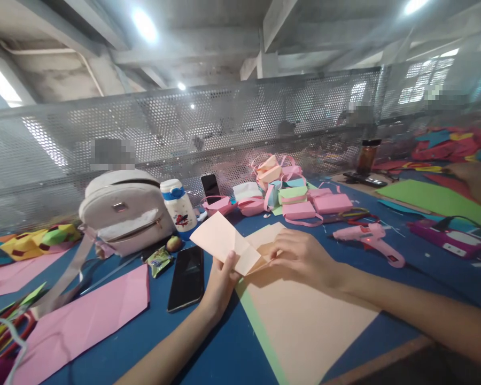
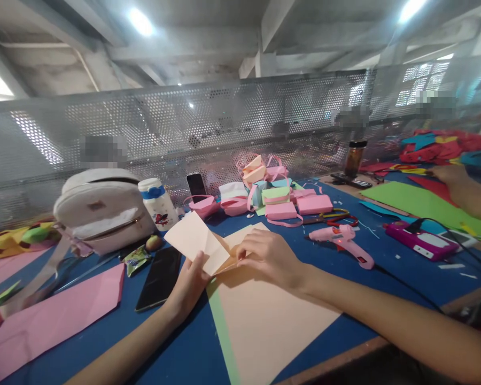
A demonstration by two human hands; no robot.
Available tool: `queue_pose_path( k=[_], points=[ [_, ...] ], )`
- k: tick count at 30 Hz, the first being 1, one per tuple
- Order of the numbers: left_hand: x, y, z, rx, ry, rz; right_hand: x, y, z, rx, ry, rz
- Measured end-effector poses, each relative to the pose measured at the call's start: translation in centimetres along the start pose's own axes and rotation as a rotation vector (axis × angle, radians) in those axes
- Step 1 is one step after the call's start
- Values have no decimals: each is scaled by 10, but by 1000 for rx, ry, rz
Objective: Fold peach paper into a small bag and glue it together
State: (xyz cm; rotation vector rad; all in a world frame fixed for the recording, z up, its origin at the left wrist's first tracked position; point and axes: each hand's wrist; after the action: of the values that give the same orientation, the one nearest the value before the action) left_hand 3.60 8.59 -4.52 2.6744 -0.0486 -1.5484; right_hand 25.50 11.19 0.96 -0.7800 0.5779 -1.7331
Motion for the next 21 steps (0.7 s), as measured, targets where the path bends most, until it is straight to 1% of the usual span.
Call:
queue_pose_path(
  k=[3,9,16,21],
  points=[
    [-1,2,-2,7,3,6,-2,4,-4,5,-30,20],
    [-2,5,-5,57,-16,23,-1,9,-7,-2,-37,9],
    [1,5,-2,38,-79,36,0,10,-5,-30,-19,39],
    [2,4,0,50,-87,40,-2,11,-5,-14,-2,39]
  ],
)
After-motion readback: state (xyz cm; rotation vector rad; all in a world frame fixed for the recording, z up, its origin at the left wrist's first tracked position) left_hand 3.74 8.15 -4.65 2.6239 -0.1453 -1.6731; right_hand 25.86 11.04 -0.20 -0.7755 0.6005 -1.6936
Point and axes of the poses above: each hand's wrist, its own y-axis away from the middle knuckle, its own z-axis out of the back of the hand, x = y × z, and after that the axes turned 9 degrees about z, right-handed
